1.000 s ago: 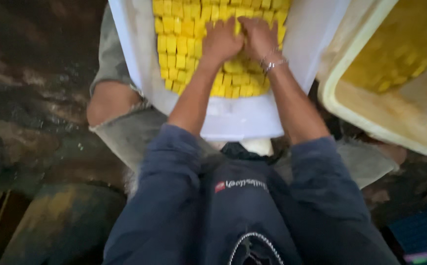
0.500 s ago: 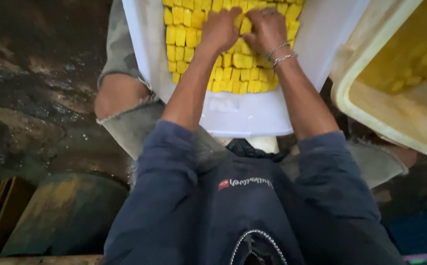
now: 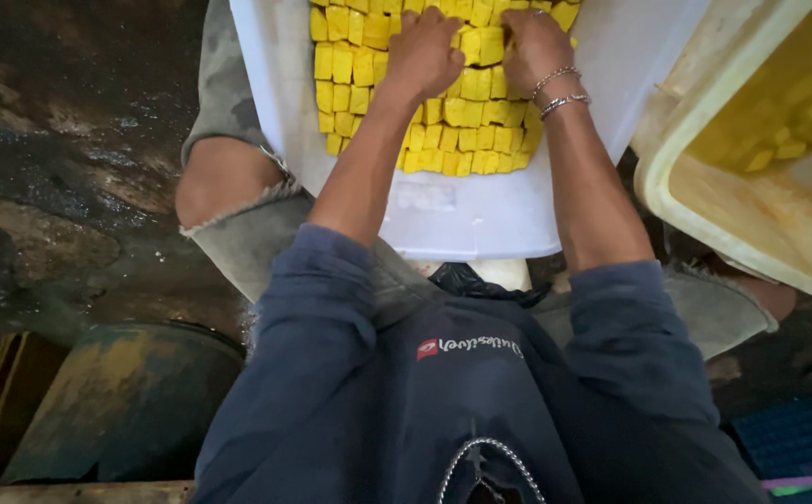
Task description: The person repeatedly scoops yellow food cubes from a water-filled tub and arranges them in neat rows inside a white tray. The person uses both hands to transfer and align the cubes.
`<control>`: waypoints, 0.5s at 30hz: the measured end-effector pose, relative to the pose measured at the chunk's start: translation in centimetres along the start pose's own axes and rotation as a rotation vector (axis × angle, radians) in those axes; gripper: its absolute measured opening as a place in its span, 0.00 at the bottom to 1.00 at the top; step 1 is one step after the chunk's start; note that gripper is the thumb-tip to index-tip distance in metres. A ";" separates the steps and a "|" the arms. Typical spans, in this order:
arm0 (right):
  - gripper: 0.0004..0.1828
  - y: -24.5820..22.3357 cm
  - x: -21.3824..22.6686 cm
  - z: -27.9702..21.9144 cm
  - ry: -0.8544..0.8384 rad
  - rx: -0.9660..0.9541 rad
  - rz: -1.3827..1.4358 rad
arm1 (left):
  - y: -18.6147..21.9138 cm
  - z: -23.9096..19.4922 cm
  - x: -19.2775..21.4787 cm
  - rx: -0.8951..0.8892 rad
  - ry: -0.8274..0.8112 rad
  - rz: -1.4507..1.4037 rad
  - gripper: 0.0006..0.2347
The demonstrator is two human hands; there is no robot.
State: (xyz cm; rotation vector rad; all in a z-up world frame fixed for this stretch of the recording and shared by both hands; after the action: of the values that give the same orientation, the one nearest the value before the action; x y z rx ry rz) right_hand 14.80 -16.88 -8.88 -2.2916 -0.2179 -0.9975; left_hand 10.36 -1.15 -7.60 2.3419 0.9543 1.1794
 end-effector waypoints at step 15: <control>0.28 -5.0 3.2 0.0 -0.121 -0.053 -0.169 | 1.6 -1.0 0.2 0.149 -0.034 0.050 0.16</control>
State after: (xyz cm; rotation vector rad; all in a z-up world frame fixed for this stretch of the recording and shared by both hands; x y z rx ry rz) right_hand 15.10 -13.21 -4.22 -2.4162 -0.4469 -0.9575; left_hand 10.25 -2.15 -5.98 2.5074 1.0088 1.1188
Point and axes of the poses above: each hand's wrist, its own z-axis towards the middle knuckle, its own x-axis out of the back of the hand, y = z × x, the point moved 10 cm from there along z, towards the middle knuckle, and after that the axes turned 6 degrees about x, right-handed, at the moved point
